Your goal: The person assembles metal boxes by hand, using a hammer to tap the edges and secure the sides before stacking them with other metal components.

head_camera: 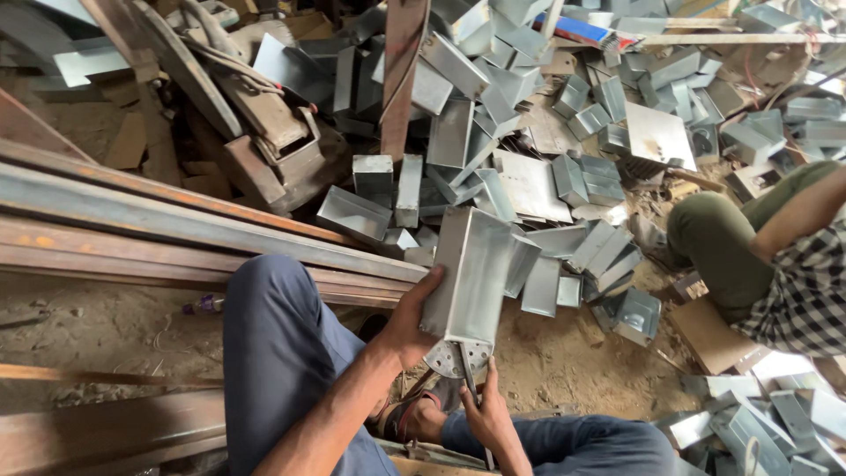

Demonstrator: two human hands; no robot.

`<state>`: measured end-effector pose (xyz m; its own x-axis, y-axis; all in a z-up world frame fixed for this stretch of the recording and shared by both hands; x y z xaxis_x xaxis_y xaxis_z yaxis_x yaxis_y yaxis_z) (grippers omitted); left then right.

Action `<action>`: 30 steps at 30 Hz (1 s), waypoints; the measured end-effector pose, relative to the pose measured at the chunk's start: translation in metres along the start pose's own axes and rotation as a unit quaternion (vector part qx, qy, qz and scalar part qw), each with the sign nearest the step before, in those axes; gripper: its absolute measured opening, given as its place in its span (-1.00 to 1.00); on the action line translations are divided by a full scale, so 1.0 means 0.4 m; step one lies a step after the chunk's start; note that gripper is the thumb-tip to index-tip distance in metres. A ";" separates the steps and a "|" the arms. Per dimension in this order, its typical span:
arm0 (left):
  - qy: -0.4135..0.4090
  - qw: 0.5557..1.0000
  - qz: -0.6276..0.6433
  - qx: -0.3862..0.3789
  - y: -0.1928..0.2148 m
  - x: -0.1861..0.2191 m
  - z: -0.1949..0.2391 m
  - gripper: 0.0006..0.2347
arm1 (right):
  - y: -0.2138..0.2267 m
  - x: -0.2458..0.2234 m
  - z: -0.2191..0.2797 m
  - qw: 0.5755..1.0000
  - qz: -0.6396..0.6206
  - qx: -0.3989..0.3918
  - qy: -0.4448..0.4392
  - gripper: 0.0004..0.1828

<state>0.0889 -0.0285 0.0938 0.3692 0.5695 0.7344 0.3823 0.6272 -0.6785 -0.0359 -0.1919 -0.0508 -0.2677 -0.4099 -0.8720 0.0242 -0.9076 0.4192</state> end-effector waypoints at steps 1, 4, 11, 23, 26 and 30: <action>0.085 0.992 0.007 0.094 0.047 -0.040 -0.012 -0.48 | 0.011 -0.001 0.001 1.000 -0.002 0.004 -0.003 -0.01; 0.185 0.943 -0.060 0.271 0.140 -0.101 0.021 -0.49 | 0.125 -0.048 -0.011 0.992 0.010 0.123 0.015 -0.25; 0.220 0.887 -0.144 0.381 0.217 -0.153 0.073 -0.47 | 0.189 -0.023 -0.002 0.947 -0.239 0.196 -0.085 -0.43; 0.310 0.943 -0.098 0.068 -0.027 -0.289 0.008 -0.59 | 0.050 -0.109 0.042 0.717 -0.680 -0.048 -0.143 -0.09; 0.362 0.914 -0.146 0.114 0.079 -0.363 0.004 -0.59 | 0.006 -0.050 0.036 0.725 -0.658 -0.053 -0.195 -0.22; 0.151 0.860 -0.464 0.147 0.227 -0.330 -0.097 -0.61 | 0.074 0.043 -0.014 0.796 -0.580 0.057 -0.160 -0.29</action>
<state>0.1078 -0.0672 -0.0652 0.2400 -0.3858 0.8908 0.4165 0.8698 0.2645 -0.0343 -0.2262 -0.0548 -0.2778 0.7599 -0.5877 -0.5010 -0.6366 -0.5863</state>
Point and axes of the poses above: each hand's wrist, its own z-axis away from the middle knuckle, its own y-axis out of the back of the hand, x = y × z, the point moved 10 cm from there along -z, towards the middle knuckle, and after that the axes turned 14 degrees about -z, right-handed, at the moved point
